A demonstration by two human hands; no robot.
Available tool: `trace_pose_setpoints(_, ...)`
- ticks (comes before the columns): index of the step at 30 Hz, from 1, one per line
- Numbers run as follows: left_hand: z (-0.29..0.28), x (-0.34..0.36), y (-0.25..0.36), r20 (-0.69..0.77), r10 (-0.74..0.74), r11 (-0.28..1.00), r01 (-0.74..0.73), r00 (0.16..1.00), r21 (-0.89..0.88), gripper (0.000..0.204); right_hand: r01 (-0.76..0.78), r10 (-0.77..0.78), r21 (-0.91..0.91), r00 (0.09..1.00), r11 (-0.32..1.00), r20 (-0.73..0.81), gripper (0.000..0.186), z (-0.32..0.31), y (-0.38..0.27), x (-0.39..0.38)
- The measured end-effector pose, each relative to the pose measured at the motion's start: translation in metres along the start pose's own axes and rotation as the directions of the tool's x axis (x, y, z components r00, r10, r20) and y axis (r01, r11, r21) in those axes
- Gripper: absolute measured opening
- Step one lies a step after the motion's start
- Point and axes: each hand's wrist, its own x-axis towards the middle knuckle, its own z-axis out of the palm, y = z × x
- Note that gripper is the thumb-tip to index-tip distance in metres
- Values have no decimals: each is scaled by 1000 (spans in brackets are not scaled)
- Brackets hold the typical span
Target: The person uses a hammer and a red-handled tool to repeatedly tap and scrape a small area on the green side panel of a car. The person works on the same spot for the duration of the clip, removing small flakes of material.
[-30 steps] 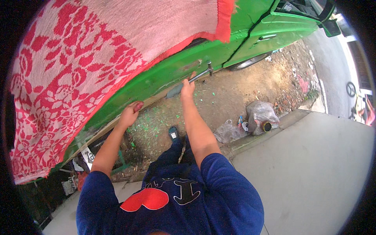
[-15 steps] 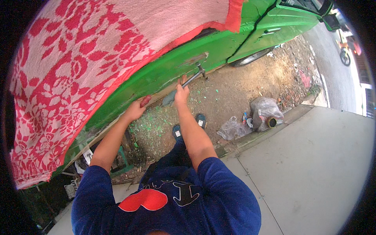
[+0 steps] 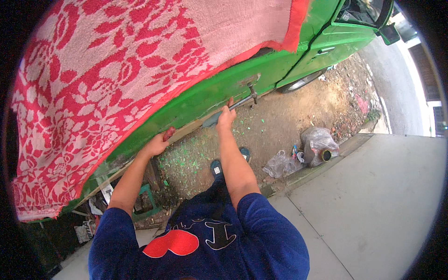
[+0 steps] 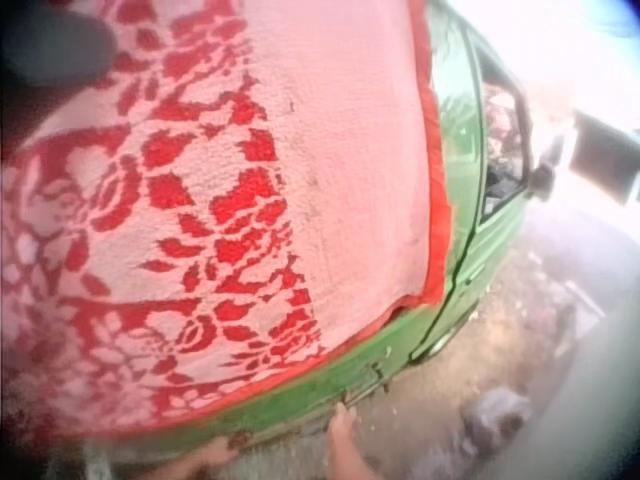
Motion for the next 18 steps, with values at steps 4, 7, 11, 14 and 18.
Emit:
trace_pose_setpoints(4, -8, 3, 10, 62, -17, 1000, 17, 998, -6, 52, 101, -101, 9, 991, 995, 89, 63, -7, -3, -5)
trace_pose_setpoints(7, -8, -2, 3, 93, -11, 1000, 9, 996, 25, 48, 123, -123, 13, 981, 992, 152, 63, -7, -13, -24)
trace_pose_setpoints(11, -12, -2, 23, 93, 49, 999, -51, 994, 16, 51, 136, -134, -17, 989, 991, 65, 68, -21, 2, 0)
trace_pose_setpoints(14, -10, -1, 9, 88, 81, 997, -81, 993, -6, 55, 106, -106, 6, 989, 994, 105, 69, -13, 20, -8)
trace_pose_setpoints(18, -10, -2, 12, 121, 33, 998, -27, 992, -56, 59, 35, -42, 46, 986, 998, 163, 68, 4, 12, -47)
